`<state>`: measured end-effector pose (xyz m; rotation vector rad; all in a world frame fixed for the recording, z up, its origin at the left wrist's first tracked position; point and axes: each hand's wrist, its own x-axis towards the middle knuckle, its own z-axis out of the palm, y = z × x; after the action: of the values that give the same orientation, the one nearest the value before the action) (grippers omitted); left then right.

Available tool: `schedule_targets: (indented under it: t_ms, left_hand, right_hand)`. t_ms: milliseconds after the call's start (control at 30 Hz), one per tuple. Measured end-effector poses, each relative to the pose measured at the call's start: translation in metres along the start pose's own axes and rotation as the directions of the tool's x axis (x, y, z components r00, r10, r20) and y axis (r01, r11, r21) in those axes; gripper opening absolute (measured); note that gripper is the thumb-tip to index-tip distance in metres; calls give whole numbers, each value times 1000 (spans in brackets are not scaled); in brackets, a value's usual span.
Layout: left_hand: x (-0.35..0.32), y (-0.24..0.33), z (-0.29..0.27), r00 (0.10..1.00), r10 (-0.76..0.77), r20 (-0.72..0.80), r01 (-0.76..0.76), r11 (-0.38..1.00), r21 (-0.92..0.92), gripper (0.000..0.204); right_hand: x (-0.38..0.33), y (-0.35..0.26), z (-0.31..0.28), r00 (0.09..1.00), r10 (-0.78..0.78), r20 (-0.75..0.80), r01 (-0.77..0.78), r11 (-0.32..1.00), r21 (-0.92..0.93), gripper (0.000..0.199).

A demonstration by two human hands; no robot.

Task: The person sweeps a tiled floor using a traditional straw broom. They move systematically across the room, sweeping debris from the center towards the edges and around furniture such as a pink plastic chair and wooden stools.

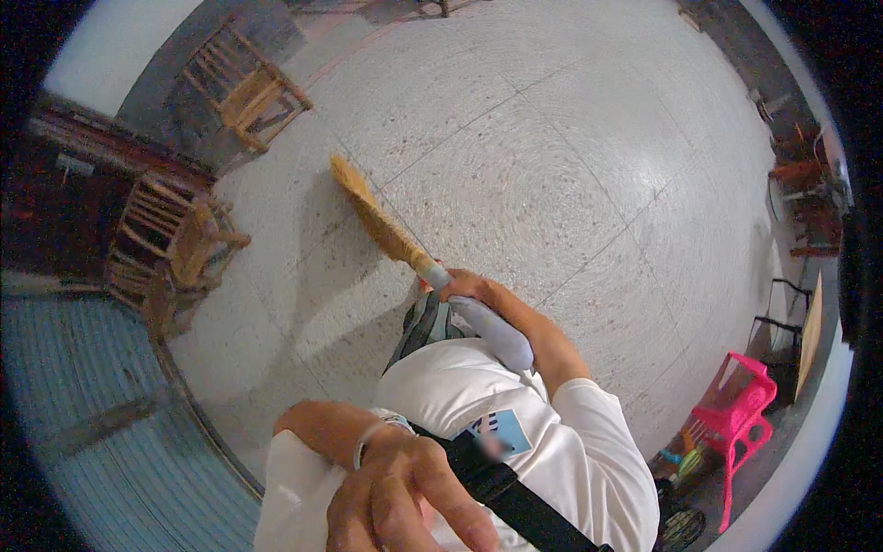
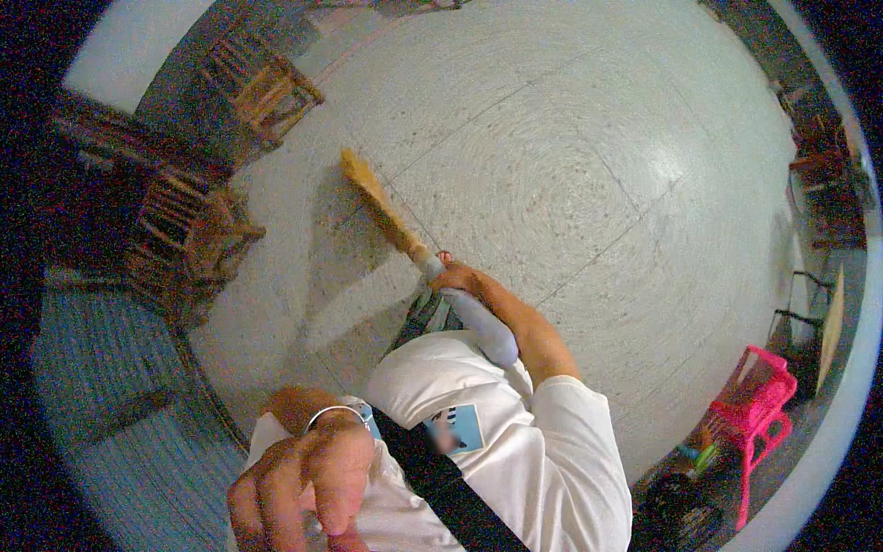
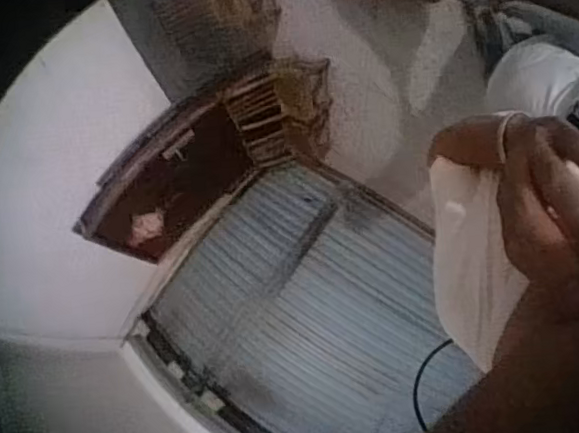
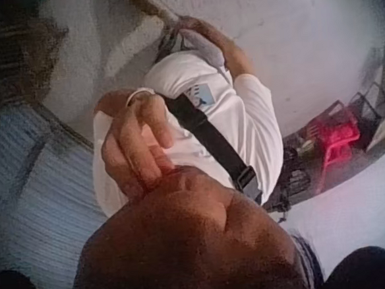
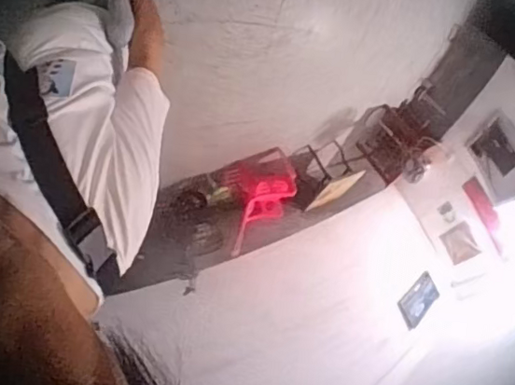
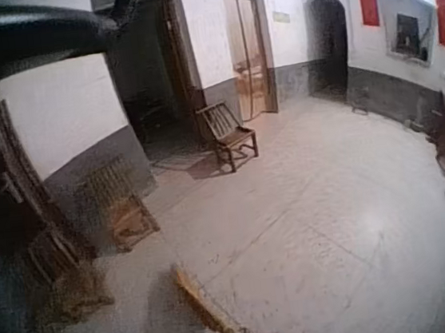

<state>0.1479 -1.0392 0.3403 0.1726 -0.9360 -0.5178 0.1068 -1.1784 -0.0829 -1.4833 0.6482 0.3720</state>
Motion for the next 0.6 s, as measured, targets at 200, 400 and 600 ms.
schedule_targets:
  t_ms: [200,400,600]
  left_hand:
    - [68,-2,-90,974,-147,172,165,982,-93,25]
    - [112,-29,-138,915,-228,332,274,957,-97,12]
    - [89,-119,-183,478,-748,461,556,664,500,37]
  right_hand:
    - [17,42,-61,985,99,-142,-46,940,339,35]
    - [-31,0,-155,858,326,-398,-149,898,414,27]
    - [-37,2,-159,511,562,-650,266,615,742,19]
